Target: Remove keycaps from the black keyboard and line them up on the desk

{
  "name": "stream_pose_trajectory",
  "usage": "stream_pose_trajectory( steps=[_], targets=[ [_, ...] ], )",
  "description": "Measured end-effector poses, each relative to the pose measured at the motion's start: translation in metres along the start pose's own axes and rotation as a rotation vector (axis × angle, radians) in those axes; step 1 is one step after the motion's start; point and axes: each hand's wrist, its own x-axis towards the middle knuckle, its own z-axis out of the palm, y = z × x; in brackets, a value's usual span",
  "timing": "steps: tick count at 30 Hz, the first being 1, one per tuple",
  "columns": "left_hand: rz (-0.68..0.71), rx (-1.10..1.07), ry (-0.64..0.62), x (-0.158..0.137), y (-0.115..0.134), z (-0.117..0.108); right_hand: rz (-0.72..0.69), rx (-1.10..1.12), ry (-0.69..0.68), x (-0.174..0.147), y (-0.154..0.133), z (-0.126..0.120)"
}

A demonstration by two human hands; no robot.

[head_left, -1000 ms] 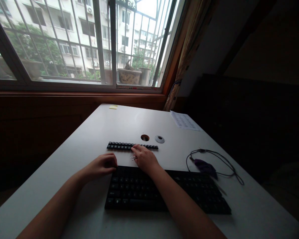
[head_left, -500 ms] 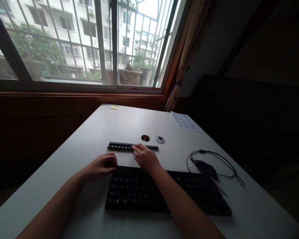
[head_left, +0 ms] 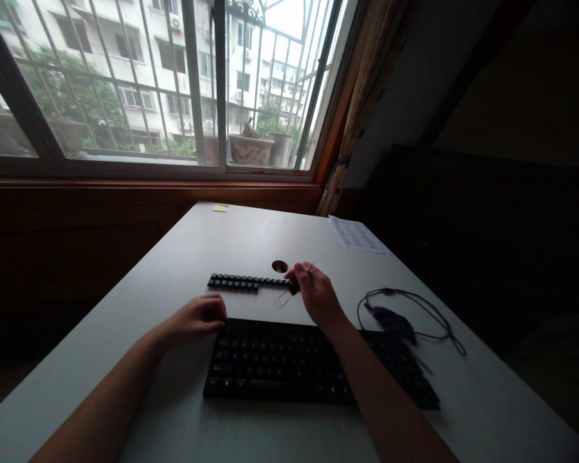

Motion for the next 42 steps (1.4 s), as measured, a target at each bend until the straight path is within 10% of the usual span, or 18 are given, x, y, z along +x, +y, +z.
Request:
stream_pose_trajectory(
  steps=[10,28,37,42],
  targets=[
    [-0.013,-0.003,-0.005,-0.001,-0.003,0.0,-0.003,-0.429,-0.076,-0.059,0.013,-0.015],
    [-0.028,0.015,-0.017,-0.001,0.001,-0.001,-0.16,-0.701,-0.207,-0.071,-0.014,-0.005],
    [-0.042,-0.007,-0.009,-0.002,0.004,0.0,0.2,-0.596,-0.134,-0.064,0.0,-0.011],
    [-0.042,-0.033,-0.012,-0.003,0.005,0.0,0.079,-0.672,-0.024,-0.072,-0.008,-0.007]
  ],
)
